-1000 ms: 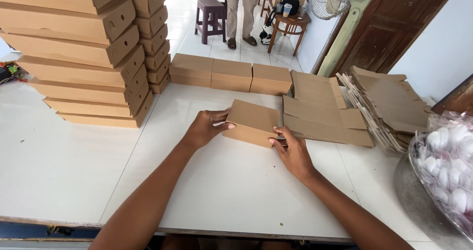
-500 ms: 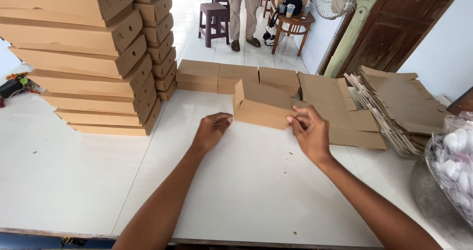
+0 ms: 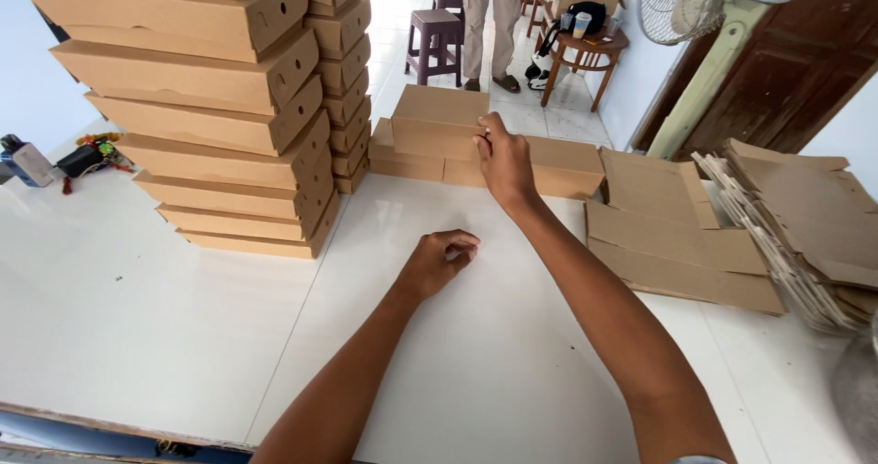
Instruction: The person folds flat cardboard sheets into small rectangular boxes by hand. They fold the side flaps, tuck the tabs, and form the box shape, then place the finished box on a stack. The process is repeated with another sheet.
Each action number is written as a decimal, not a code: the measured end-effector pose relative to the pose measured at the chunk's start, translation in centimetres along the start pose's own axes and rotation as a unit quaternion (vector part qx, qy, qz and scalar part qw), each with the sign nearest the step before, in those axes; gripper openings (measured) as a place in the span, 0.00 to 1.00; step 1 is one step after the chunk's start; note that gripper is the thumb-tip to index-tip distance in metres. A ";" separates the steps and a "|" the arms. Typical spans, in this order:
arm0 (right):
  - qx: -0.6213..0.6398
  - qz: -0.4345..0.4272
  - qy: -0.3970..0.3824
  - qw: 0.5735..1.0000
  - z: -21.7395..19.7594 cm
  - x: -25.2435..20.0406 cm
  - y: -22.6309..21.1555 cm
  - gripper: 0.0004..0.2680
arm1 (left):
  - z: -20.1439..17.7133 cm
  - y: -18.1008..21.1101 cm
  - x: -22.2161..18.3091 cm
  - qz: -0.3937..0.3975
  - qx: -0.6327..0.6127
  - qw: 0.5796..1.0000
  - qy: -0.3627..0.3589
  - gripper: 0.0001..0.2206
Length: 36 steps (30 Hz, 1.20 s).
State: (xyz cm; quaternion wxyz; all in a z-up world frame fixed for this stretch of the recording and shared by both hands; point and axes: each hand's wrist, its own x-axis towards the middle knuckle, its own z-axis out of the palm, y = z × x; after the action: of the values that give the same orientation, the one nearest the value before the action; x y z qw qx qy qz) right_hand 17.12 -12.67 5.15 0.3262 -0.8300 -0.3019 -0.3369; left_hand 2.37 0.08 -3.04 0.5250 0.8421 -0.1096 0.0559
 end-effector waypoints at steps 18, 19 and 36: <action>-0.004 0.006 -0.009 1.000 8.2 2.2 1.0 0.10 | -0.3 0.4 -0.2 0.016 -0.019 1.000 -0.005 0.10; -0.002 0.006 -0.012 1.000 8.3 2.2 1.1 0.10 | -0.2 0.3 -0.3 0.013 -0.019 1.000 -0.003 0.10; 0.045 -0.018 -0.024 0.999 3.8 0.4 -0.4 0.17 | -0.5 0.2 -0.2 0.010 -0.044 0.999 -0.005 0.09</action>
State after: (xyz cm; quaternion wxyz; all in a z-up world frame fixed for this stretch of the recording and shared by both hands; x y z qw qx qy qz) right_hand 18.39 -9.50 3.48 0.3496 -0.8169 -0.3390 -0.3089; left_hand 2.09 0.43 -2.66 0.5601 0.8176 -0.1231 0.0518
